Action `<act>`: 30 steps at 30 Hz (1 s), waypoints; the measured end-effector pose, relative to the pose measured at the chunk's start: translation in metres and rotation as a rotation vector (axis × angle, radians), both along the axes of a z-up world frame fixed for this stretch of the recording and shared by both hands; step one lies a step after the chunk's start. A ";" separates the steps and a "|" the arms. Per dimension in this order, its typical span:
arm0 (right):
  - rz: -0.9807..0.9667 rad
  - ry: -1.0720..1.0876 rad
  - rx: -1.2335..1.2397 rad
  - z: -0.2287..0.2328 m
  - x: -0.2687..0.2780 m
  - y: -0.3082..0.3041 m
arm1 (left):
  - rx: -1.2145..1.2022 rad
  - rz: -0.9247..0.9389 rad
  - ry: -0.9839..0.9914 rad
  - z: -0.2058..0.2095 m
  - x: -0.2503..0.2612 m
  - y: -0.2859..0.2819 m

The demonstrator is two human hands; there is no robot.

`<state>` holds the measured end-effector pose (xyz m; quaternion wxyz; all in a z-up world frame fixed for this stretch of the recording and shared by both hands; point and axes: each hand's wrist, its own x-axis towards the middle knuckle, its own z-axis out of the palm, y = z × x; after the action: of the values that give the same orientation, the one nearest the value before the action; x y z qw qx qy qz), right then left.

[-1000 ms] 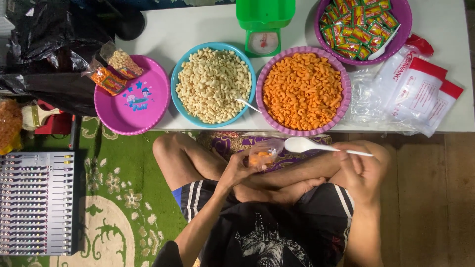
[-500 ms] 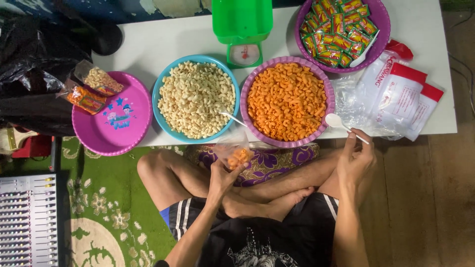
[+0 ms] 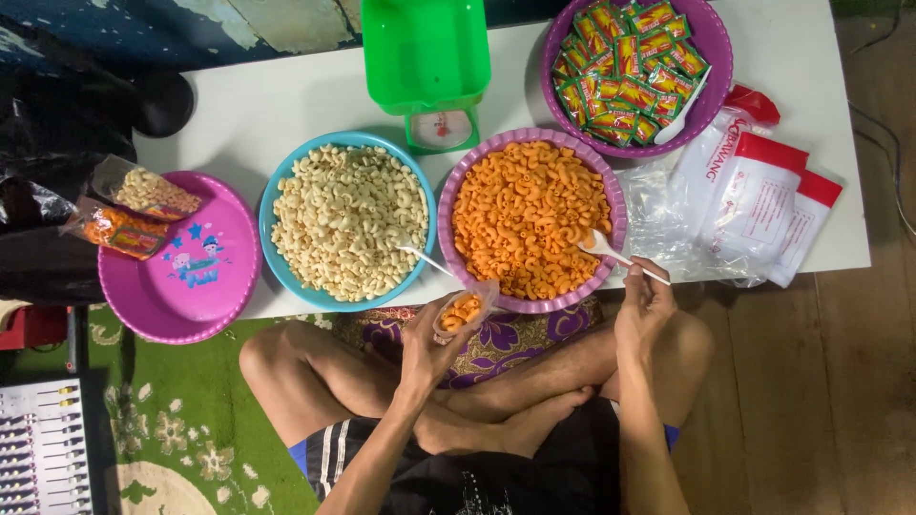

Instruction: A person sitting on the floor is packing orange snacks into small plastic bags using a spoon.

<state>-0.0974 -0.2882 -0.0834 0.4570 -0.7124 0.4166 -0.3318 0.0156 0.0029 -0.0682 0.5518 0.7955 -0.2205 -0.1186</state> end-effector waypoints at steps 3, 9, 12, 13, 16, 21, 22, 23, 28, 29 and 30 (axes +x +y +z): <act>-0.012 -0.026 0.090 0.011 0.005 0.006 | -0.030 -0.021 0.005 -0.008 0.002 -0.008; -0.043 -0.072 0.187 -0.013 -0.006 -0.005 | -0.050 -0.056 -0.079 -0.013 0.017 -0.016; -0.015 -0.098 0.204 -0.025 -0.011 -0.011 | -0.055 -0.055 -0.116 0.010 0.026 -0.024; -0.017 -0.098 0.204 -0.022 -0.013 -0.010 | -0.055 -0.057 -0.115 0.021 0.028 -0.027; -0.021 -0.140 0.212 -0.014 -0.013 -0.007 | 0.000 -0.047 -0.183 0.042 0.034 -0.031; 0.027 -0.162 0.225 0.005 -0.017 -0.003 | 0.019 -0.059 -0.239 0.019 0.032 -0.024; 0.030 -0.164 0.223 0.009 -0.018 -0.002 | 0.018 -0.056 -0.241 0.021 0.031 -0.024; 0.032 -0.170 0.221 0.013 -0.019 -0.001 | 0.024 -0.049 -0.257 0.023 0.030 -0.024; 0.071 -0.179 0.220 0.050 -0.022 0.009 | 0.026 -0.037 -0.282 0.019 0.026 -0.022; 0.084 -0.167 0.226 0.061 -0.021 0.013 | 0.032 -0.040 -0.289 0.011 0.024 -0.020; 0.095 -0.155 0.232 0.072 -0.021 0.018 | 0.038 -0.045 -0.297 0.004 0.023 -0.019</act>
<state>-0.1182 -0.2705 -0.0110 0.5823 -0.6461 0.3812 -0.3134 0.0390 -0.0159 -0.0647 0.4953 0.8094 -0.3151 -0.0161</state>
